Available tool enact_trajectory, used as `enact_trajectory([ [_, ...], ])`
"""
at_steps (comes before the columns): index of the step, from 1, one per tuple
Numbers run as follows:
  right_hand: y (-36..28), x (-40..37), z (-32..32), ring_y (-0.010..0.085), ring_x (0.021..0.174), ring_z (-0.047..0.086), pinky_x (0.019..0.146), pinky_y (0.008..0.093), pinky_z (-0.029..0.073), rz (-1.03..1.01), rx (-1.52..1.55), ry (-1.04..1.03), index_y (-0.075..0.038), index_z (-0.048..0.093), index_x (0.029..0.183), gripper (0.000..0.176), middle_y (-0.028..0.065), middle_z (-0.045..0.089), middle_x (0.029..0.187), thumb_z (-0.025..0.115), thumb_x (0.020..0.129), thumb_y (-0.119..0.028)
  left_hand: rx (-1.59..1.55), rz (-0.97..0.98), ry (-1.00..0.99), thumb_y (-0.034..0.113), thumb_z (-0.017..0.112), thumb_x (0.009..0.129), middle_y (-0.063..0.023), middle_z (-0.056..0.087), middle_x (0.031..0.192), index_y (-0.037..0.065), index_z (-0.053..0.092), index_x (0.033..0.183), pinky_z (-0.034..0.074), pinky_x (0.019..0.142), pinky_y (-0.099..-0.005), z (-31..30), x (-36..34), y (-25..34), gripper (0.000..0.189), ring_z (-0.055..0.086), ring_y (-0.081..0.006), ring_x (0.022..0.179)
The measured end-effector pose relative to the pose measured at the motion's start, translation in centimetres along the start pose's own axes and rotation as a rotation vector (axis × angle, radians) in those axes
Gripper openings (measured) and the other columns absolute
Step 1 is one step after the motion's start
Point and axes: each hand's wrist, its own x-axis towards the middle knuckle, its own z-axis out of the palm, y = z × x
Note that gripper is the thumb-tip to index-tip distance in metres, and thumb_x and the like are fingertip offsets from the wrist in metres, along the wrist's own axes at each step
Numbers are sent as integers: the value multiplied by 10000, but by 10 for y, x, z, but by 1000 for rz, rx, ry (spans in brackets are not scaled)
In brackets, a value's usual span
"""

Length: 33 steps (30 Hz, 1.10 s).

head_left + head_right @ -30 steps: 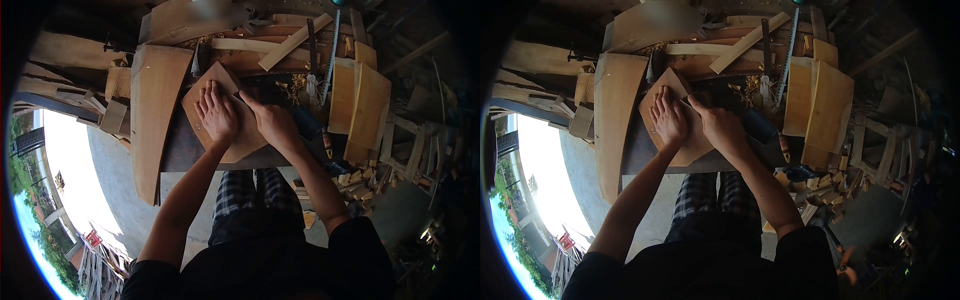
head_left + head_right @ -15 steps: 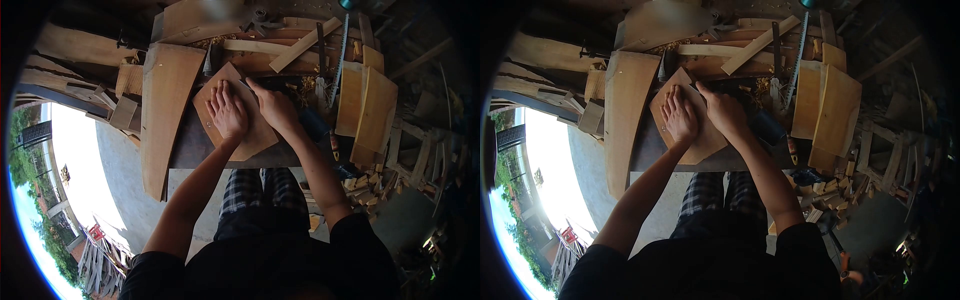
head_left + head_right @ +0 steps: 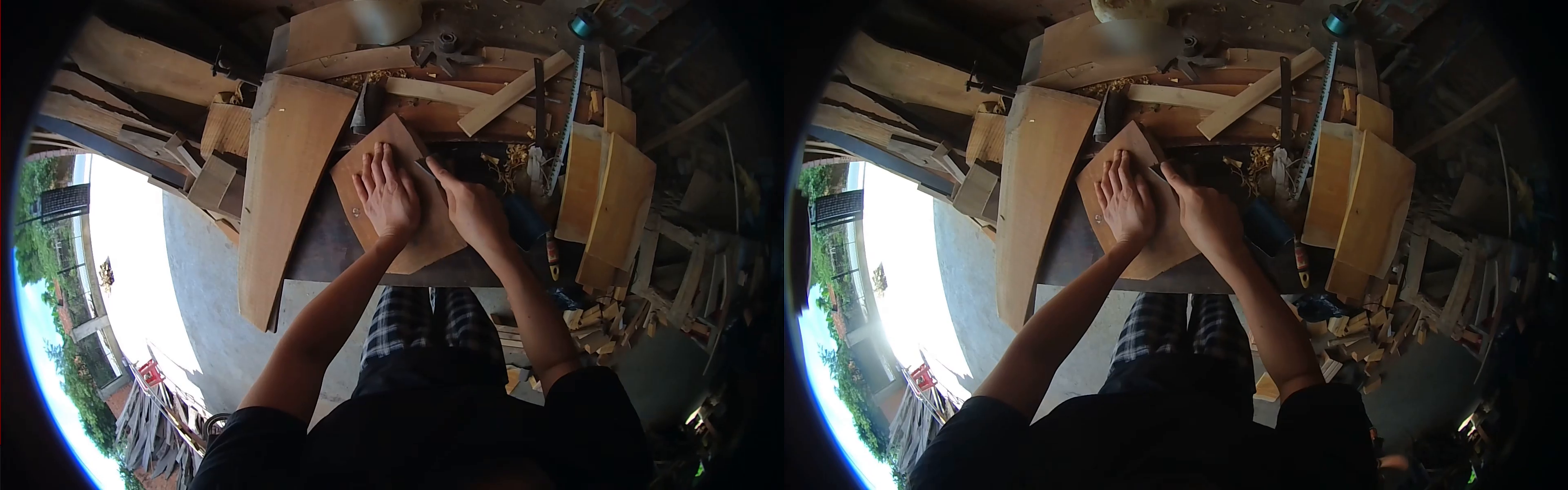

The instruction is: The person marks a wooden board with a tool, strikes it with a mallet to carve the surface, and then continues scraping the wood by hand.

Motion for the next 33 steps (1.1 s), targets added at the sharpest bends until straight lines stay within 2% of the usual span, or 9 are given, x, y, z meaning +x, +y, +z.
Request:
enact_trajectory([
  [4, -2, 23, 0, 413, 783, 710, 695, 532, 580, 22, -36, -35, -295, 552, 1438, 482, 214, 717, 902, 505, 981, -148, 10, 35, 32, 259, 420, 1006, -75, 364, 1611, 87, 346, 1545, 98, 1247, -524, 2, 5, -2, 571, 237, -304, 1528],
  [9, 3, -19, -1, 398, 773, 714, 673, 518, 584, 6, -70, -10, -292, 567, 1424, 463, 201, 712, 847, 509, 982, -166, 8, 33, 49, 261, 426, 1009, -75, 364, 1611, 88, 359, 1537, 106, 1245, -525, 4, 4, -2, 560, 252, -304, 1523],
  [15, 2, 19, 8, 387, 756, 717, 652, 520, 581, 6, -90, 39, -293, 555, 1431, 468, 191, 704, 811, 508, 988, -151, 60, 25, 39, 271, 413, 1023, -74, 375, 1594, 122, 326, 1557, 127, 1242, -510, 6, 0, -1, 561, 258, -300, 1519],
  [19, 5, -17, 5, 401, 754, 711, 657, 524, 578, 12, -73, -11, -292, 551, 1434, 455, 186, 706, 818, 492, 999, -171, 54, 28, 54, 274, 408, 1026, -71, 374, 1595, 126, 328, 1556, 127, 1243, -511, 5, 4, -2, 556, 257, -299, 1520],
  [22, 0, -13, 2, 419, 751, 706, 670, 532, 577, 22, -49, 20, -292, 552, 1433, 448, 198, 701, 805, 491, 1002, -186, 34, 20, 33, 275, 406, 1027, -66, 371, 1600, 128, 332, 1554, 125, 1242, -512, 8, -7, -4, 552, 255, -299, 1520],
  [26, 2, 51, 15, 426, 772, 707, 684, 545, 575, 2, -19, 55, -294, 554, 1434, 451, 225, 700, 790, 505, 998, -189, 60, 28, 53, 276, 404, 1028, -67, 369, 1606, 115, 339, 1547, 136, 1238, -514, 5, -1, -2, 546, 265, -297, 1517],
  [30, 6, 5, 3, 429, 782, 706, 686, 544, 578, 21, -60, -28, -312, 538, 1449, 479, 227, 706, 815, 511, 989, -179, 35, 28, 57, 271, 404, 1028, -76, 367, 1606, 109, 341, 1545, 137, 1237, -514, 6, 2, 0, 545, 268, -299, 1516],
  [31, 14, 0, 10, 432, 791, 706, 699, 546, 577, -31, -21, 41, -318, 529, 1456, 489, 229, 708, 831, 506, 989, -177, 39, 19, 45, 269, 405, 1028, -78, 365, 1606, 108, 340, 1544, 136, 1237, -514, 5, 0, 0, 545, 269, -300, 1516],
  [33, 3, 12, 8, 433, 800, 706, 709, 548, 576, 22, -9, -12, -313, 533, 1453, 485, 230, 709, 840, 504, 988, -178, 56, 22, 35, 268, 405, 1027, -77, 365, 1606, 108, 341, 1544, 138, 1236, -515, 5, -7, -4, 545, 268, -299, 1516],
])
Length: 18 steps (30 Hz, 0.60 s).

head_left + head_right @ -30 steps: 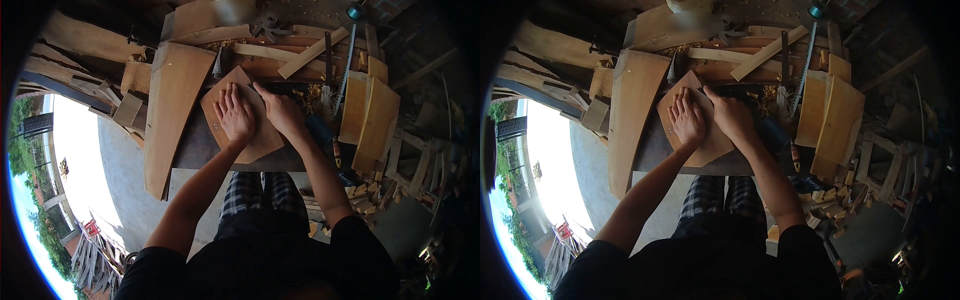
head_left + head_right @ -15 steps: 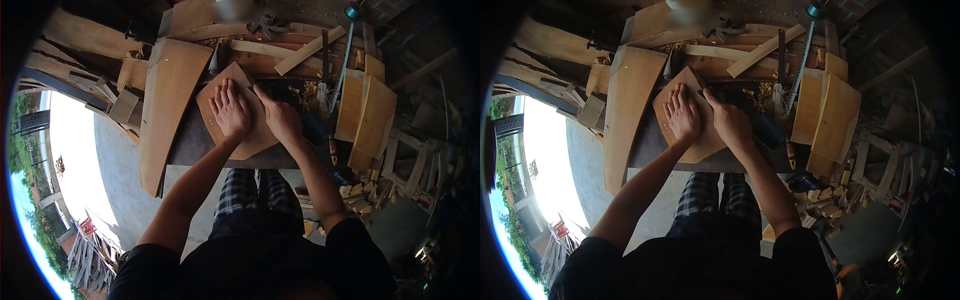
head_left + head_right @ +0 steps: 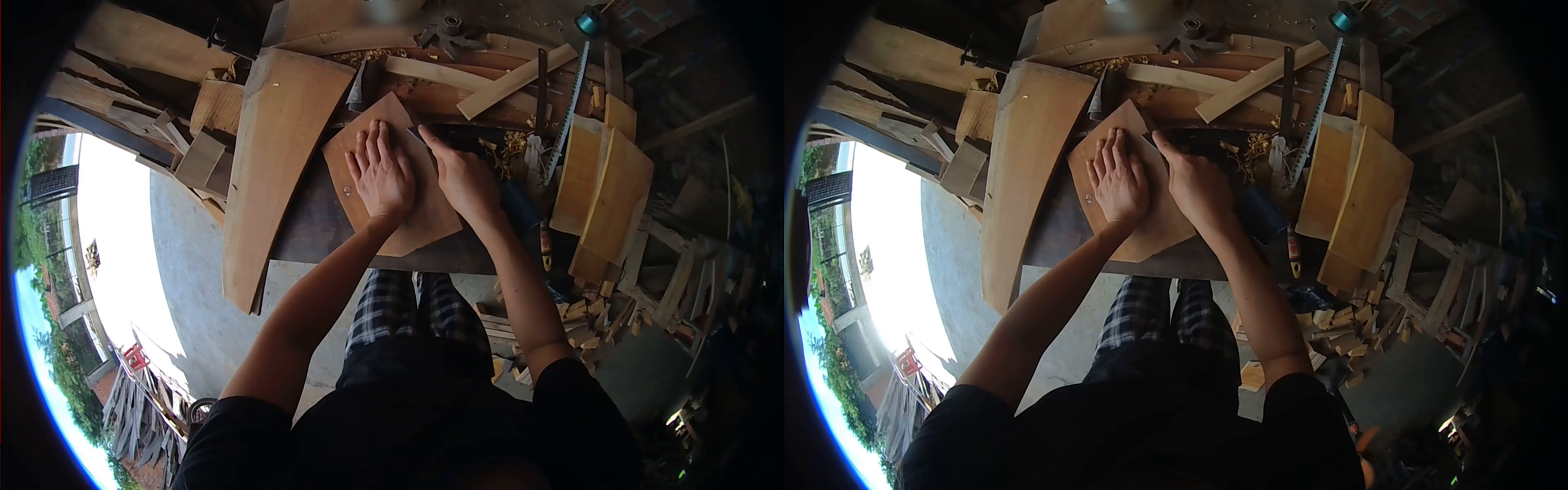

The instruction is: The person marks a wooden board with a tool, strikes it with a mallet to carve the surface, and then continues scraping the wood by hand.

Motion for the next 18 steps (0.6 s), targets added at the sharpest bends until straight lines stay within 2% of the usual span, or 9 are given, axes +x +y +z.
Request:
enact_trajectory([
  [2, 0, 44, 8, 439, 828, 703, 736, 555, 572, 2, -15, 23, -291, 552, 1439, 471, 234, 712, 873, 500, 984, -179, -5, 15, 28, 269, 409, 1025, -74, 370, 1604, 106, 346, 1540, 141, 1234, -520, 1, 6, 2, 543, 269, -293, 1517],
  [4, -1, 54, 5, 438, 828, 702, 731, 553, 573, -29, -22, 25, -285, 558, 1435, 469, 234, 711, 879, 499, 982, -174, 1, 20, 34, 270, 411, 1024, -73, 371, 1603, 105, 348, 1538, 141, 1235, -520, 2, 9, 1, 544, 268, -294, 1517],
  [7, 0, 13, -10, 429, 820, 701, 707, 550, 573, 4, -67, -45, -277, 561, 1430, 471, 229, 710, 883, 510, 977, -157, -44, 8, 27, 273, 418, 1020, -69, 378, 1602, 93, 369, 1528, 126, 1240, -526, 2, 6, 4, 542, 262, -299, 1518],
  [9, 11, -30, -7, 429, 805, 700, 688, 552, 571, -66, 5, 51, -269, 560, 1428, 474, 234, 707, 857, 528, 971, -145, -72, -18, 22, 275, 422, 1016, -67, 383, 1601, 82, 388, 1520, 112, 1244, -532, 0, 6, 2, 541, 257, -303, 1519],
  [10, 8, -38, -11, 431, 808, 699, 681, 555, 569, -7, 21, -7, -278, 540, 1445, 494, 239, 705, 848, 540, 972, -138, -57, -12, 24, 276, 422, 1015, -65, 383, 1601, 85, 388, 1521, 109, 1245, -531, -1, 7, 3, 542, 257, -303, 1519],
  [16, -5, 14, -5, 424, 771, 699, 659, 554, 564, 43, -82, -16, -301, 509, 1472, 518, 224, 700, 810, 537, 980, -140, -64, 21, 39, 274, 412, 1012, -65, 381, 1601, 91, 381, 1527, 105, 1246, -532, -2, 8, 2, 547, 251, -304, 1521],
  [18, -1, -12, -14, 425, 765, 698, 657, 554, 564, 20, -75, -24, -291, 520, 1463, 502, 224, 699, 809, 530, 982, -147, -71, -15, 18, 274, 407, 1012, -66, 379, 1602, 84, 380, 1526, 109, 1243, -536, 0, 8, 4, 548, 252, -306, 1520],
])
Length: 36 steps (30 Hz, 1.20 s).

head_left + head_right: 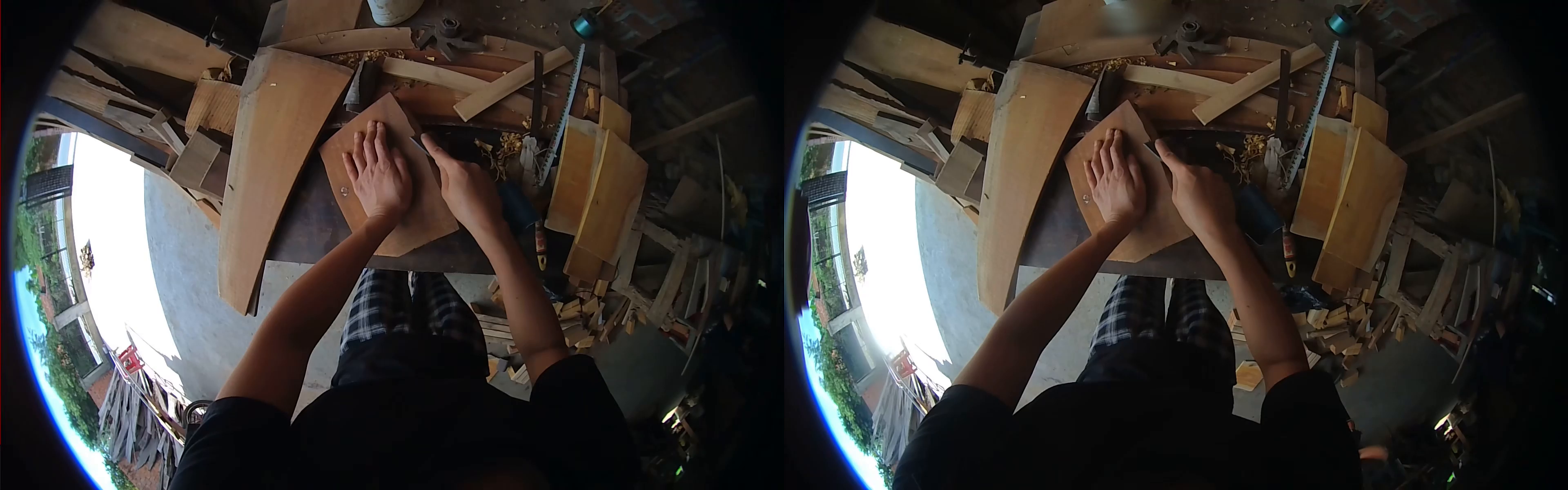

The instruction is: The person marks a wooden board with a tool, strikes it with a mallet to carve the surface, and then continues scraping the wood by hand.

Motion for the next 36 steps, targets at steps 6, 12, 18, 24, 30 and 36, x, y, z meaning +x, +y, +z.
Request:
enact_trajectory([
  [6, -6, 23, 1, 413, 771, 710, 671, 538, 577, -19, 12, 30, -288, 542, 1449, 495, 230, 701, 819, 524, 973, -151, 19, 19, -12, 282, 411, 1010, -63, 373, 1608, 89, 369, 1535, 112, 1241, -535, 0, -5, 0, 561, 255, -301, 1521],
  [12, -4, -1, -14, 395, 759, 717, 668, 531, 584, -26, -12, -65, -287, 568, 1428, 496, 219, 704, 794, 529, 957, -136, 19, 4, -33, 278, 418, 1011, -62, 366, 1612, 103, 357, 1544, 104, 1246, -523, -2, -3, -1, 565, 249, -302, 1524],
  [18, 1, -16, -6, 384, 728, 719, 643, 513, 591, -55, -30, 22, -306, 561, 1434, 523, 213, 700, 766, 525, 946, -119, 31, 5, -33, 283, 410, 1022, -63, 341, 1623, 104, 354, 1544, 109, 1245, -522, 0, 0, -1, 555, 225, -303, 1533],
  [24, -3, 15, 5, 392, 720, 715, 650, 498, 595, -58, -3, 98, -266, 548, 1450, 528, 222, 699, 771, 539, 943, -120, 40, 24, -28, 283, 415, 1017, -69, 339, 1625, 109, 352, 1547, 104, 1245, -518, 0, 2, -3, 561, 247, -306, 1524],
  [30, 2, -10, -8, 402, 752, 698, 663, 525, 567, -27, 24, -61, -295, 560, 1438, 495, 235, 697, 877, 523, 980, -111, 19, -2, -49, 282, 406, 1023, -69, 347, 1620, 105, 358, 1541, 107, 1243, -525, -2, -2, 1, 549, 247, -314, 1522],
  [36, 3, -26, -1, 399, 732, 712, 662, 508, 590, -41, 45, 39, -290, 557, 1440, 517, 224, 701, 796, 546, 951, -123, 33, 25, -24, 299, 394, 1035, -61, 345, 1621, 108, 358, 1541, 109, 1244, -518, 2, 2, -3, 542, 234, -304, 1528],
])
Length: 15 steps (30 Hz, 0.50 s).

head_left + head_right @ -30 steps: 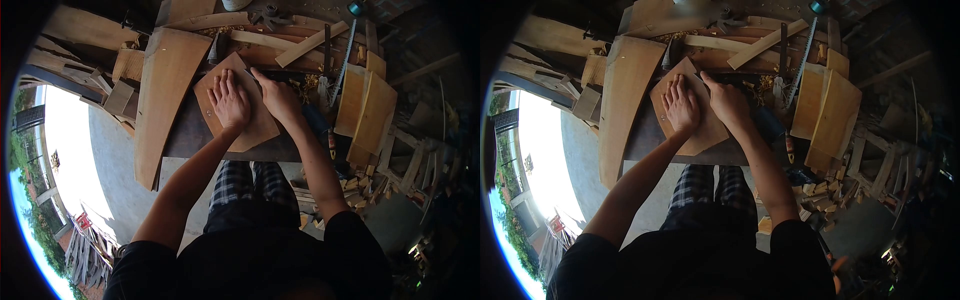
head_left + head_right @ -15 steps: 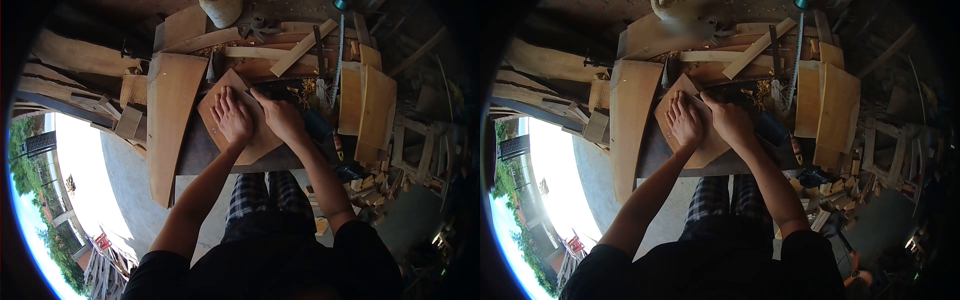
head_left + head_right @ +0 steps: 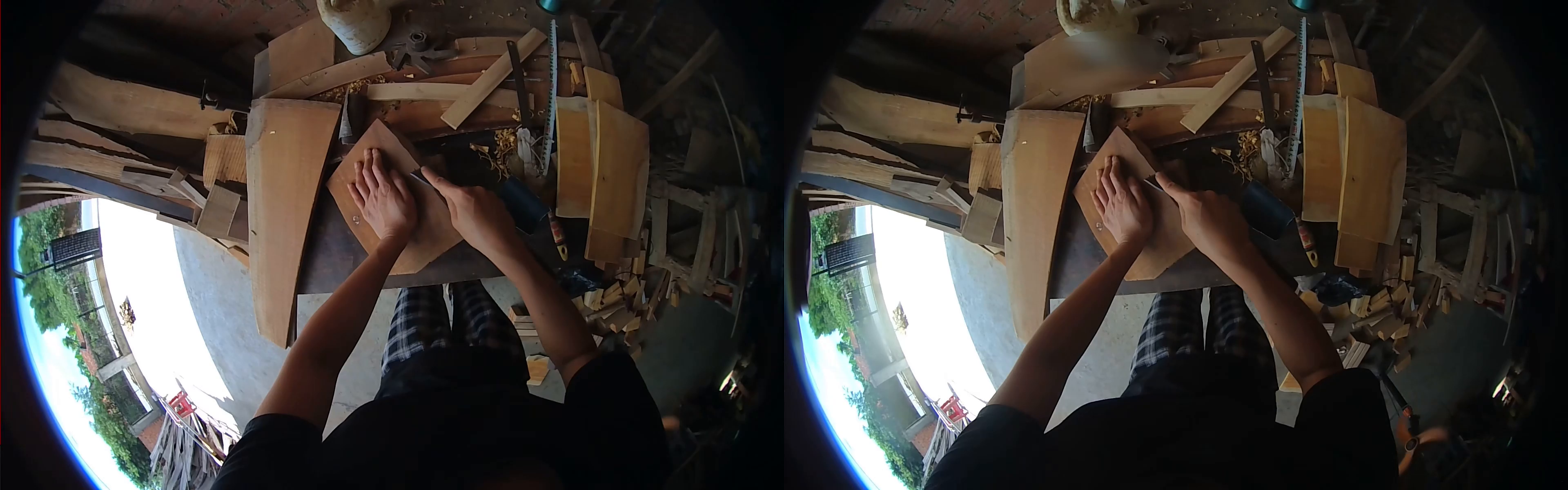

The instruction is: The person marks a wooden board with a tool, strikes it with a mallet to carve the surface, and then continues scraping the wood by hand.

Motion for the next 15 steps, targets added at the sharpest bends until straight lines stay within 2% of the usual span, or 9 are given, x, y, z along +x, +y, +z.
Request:
enact_trajectory([
  [1, 3, -4, 3, 400, 734, 712, 665, 506, 591, -10, 64, 29, -288, 561, 1436, 508, 222, 705, 808, 535, 956, -124, -9, -9, -6, 301, 394, 1035, -58, 345, 1621, 109, 357, 1542, 111, 1244, -516, 1, -2, 0, 543, 234, -302, 1529],
  [3, -3, 11, 4, 396, 738, 715, 668, 504, 594, 65, 25, -57, -290, 563, 1434, 504, 221, 710, 832, 529, 958, -128, 15, -8, -27, 300, 392, 1035, -59, 341, 1624, 110, 351, 1547, 112, 1244, -515, -1, -7, 1, 548, 230, -300, 1531],
  [7, 3, 30, 9, 386, 739, 719, 648, 495, 593, 17, 16, 97, -266, 572, 1425, 502, 202, 716, 828, 537, 947, -116, 5, -1, -14, 295, 391, 1032, -65, 342, 1623, 108, 351, 1546, 112, 1244, -514, -3, -2, 1, 548, 231, -302, 1530],
  [10, -4, 8, -3, 376, 733, 721, 645, 488, 594, 9, -28, -43, -262, 579, 1419, 504, 191, 716, 810, 516, 946, -99, 3, -4, -19, 290, 392, 1031, -67, 346, 1619, 105, 356, 1542, 117, 1243, -514, 0, 0, 1, 544, 239, -306, 1526],
  [12, -4, 12, 1, 370, 722, 721, 644, 486, 595, -4, -4, 44, -272, 579, 1421, 517, 199, 709, 789, 520, 939, -94, 7, -14, -20, 291, 392, 1032, -65, 348, 1618, 103, 355, 1543, 122, 1242, -515, -3, -3, 3, 546, 247, -310, 1522],
  [15, 1, 15, 3, 370, 715, 720, 640, 483, 596, -12, -47, 23, -274, 585, 1415, 520, 207, 702, 771, 531, 931, -94, 4, 8, -2, 301, 389, 1035, -61, 349, 1617, 102, 353, 1544, 121, 1242, -516, -1, -2, 1, 548, 246, -311, 1523],
])
